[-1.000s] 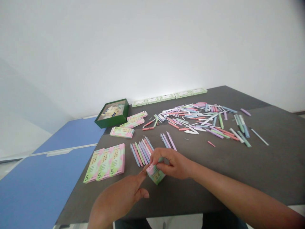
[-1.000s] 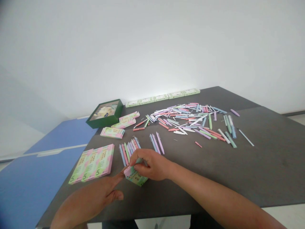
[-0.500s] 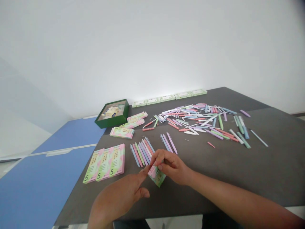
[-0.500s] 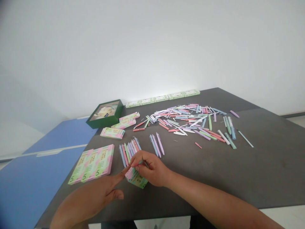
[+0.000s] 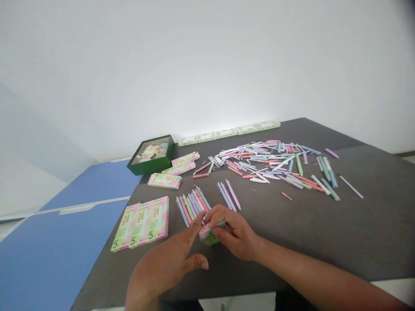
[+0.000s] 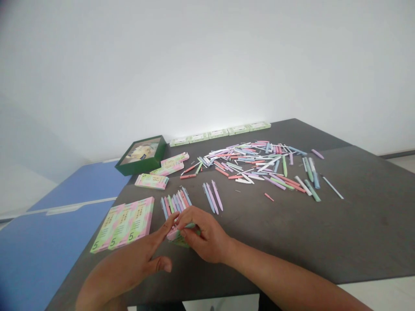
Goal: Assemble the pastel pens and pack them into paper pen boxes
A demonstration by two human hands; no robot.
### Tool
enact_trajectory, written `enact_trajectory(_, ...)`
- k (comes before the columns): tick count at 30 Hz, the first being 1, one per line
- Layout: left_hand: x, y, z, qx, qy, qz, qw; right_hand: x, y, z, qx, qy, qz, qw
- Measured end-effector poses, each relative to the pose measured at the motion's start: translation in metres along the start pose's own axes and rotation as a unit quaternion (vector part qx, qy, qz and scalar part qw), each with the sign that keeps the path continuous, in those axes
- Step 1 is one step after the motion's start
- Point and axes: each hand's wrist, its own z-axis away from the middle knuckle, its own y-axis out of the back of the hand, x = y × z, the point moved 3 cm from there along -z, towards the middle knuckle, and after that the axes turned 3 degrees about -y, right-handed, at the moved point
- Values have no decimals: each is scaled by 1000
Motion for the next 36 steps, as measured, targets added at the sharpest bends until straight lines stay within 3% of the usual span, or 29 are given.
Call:
enact_trajectory(7,-3,-3,-5,1,-3,3,1000,2,-9,4,56,-80,-44,994)
enact_trajectory(11,-3,-4,-10,0,-5,4,1000,5,-15,8,88,-21,-20,996)
enact_trajectory(15,-2,-3,-12,-9,-10,2,1000,12,-10,12,27,52,33,998)
enact_trajectory(19,-2,-2,-12,-17,-9,-9,1000,16,0,13,-28,68,82,994)
enact_trajectory(26,-5,1,-5,-25,1,-45,999,7,6,12,-68,64,137,986)
enact_trajectory(29,-16,4,9,-28,46,-60,997,7,10,13,-65,20,191,979)
enact_trajectory(31,-26,4,22,-30,68,-50,996,10,16,8,-17,-44,215,975)
enact_trajectory(34,-42,0,42,-33,89,-20,995,23,19,-13,74,-169,202,962)
enact_trajectory(36,-50,-6,54,-38,106,-3,994,35,10,-35,82,-230,226,943)
